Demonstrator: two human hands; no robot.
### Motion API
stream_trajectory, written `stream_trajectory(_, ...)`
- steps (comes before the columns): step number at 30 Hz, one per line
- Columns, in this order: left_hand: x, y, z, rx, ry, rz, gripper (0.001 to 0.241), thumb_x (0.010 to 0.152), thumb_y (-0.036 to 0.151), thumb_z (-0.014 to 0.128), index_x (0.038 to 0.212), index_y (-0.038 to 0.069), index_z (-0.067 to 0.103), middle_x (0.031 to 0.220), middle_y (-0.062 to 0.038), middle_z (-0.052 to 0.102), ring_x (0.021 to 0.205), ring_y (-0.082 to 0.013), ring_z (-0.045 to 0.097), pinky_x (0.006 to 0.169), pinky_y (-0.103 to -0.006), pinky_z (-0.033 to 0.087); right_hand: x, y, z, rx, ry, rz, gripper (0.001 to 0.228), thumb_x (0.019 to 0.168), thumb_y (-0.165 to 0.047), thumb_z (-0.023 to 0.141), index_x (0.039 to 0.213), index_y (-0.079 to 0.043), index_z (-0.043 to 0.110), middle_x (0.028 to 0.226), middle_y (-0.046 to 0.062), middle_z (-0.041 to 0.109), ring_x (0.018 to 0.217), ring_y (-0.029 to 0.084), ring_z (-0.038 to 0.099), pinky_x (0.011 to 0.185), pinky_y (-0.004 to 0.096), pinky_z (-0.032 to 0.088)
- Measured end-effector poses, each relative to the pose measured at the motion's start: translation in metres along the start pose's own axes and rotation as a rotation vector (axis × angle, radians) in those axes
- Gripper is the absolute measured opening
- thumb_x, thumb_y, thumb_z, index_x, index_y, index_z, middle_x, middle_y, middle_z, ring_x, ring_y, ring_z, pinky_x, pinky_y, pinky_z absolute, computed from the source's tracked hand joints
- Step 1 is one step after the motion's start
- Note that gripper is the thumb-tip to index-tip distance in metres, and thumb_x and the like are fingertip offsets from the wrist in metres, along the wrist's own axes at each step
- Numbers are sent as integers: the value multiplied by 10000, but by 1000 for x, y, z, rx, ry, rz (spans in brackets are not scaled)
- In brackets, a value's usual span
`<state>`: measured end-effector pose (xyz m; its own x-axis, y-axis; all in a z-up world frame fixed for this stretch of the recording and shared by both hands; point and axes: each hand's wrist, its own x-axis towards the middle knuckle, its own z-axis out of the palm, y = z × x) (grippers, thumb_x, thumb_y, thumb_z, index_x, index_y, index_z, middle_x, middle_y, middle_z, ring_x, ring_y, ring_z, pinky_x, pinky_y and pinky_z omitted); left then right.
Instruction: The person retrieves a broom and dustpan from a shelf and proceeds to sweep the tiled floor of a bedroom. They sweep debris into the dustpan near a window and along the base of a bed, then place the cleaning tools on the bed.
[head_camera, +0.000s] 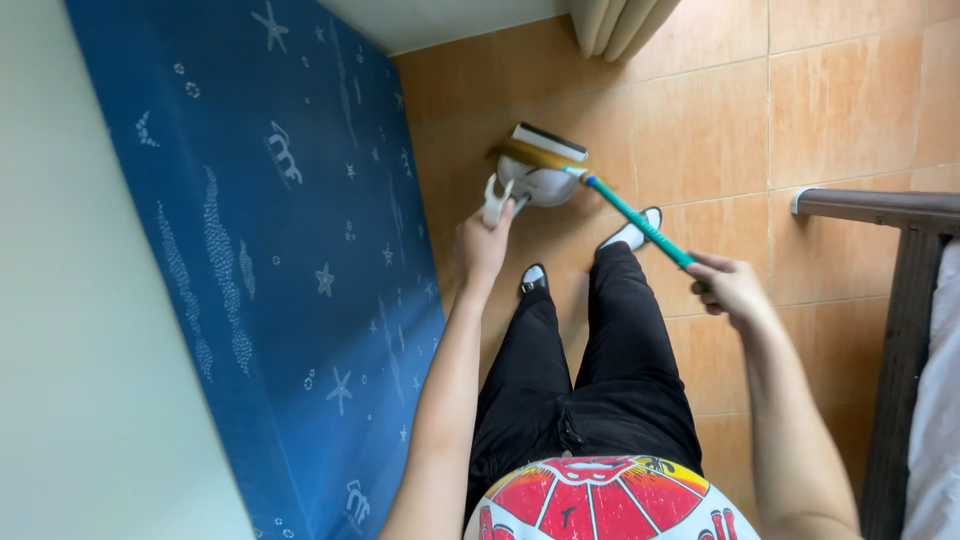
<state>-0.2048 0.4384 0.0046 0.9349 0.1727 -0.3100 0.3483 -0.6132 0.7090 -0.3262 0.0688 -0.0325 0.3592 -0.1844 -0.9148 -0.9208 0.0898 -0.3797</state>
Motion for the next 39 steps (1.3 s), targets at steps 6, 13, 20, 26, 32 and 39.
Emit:
stream_trajectory(6,-37,-70,-44,-107,150,-150,472,908,517,709,884,50,775,668,-135,713,648,-268,730,619,-393,529,36,-45,17,-102,74,-232,400,997,-164,628,1378,-41,642,739,61,593,510,106,463,427,274,328)
stream_trajectory(13,-32,-84,-71,-177,192,-291,474,906,531,677,914,71,791,641,-112,705,602,-254,701,590,-396,510,181,-71,136,-155,42,-306,228,945,-88,620,1152,3,649,658,50,549,480,129,510,401,299,389)
stream_trajectory(20,-29,-120,-76,-10,262,-250,464,924,517,658,875,75,791,786,-172,740,774,-394,709,668,-481,520,189,0,203,-467,-111,-135,172,936,-63,624,962,97,683,575,124,503,407,195,457,353,367,338)
stream_trajectory(26,-47,-126,-81,-59,204,-257,477,953,531,618,864,88,771,778,-150,740,773,-352,718,689,-448,522,29,-27,163,-509,-151,-176,328,928,-95,647,1230,17,705,650,104,606,454,121,492,383,282,377)
stream_trajectory(32,-46,-95,-95,-171,273,-273,465,931,536,644,926,92,781,783,-133,756,767,-304,734,690,-421,524,-86,-118,128,-382,-85,-168,417,975,-102,617,1381,-7,631,715,69,589,498,92,428,411,265,309)
stream_trajectory(39,13,-56,-100,-161,318,-412,455,944,512,628,960,93,804,841,-127,770,824,-312,747,716,-426,529,-19,-214,175,-369,-50,-336,445,1009,-152,605,1431,-16,573,717,55,569,492,104,450,404,285,350)
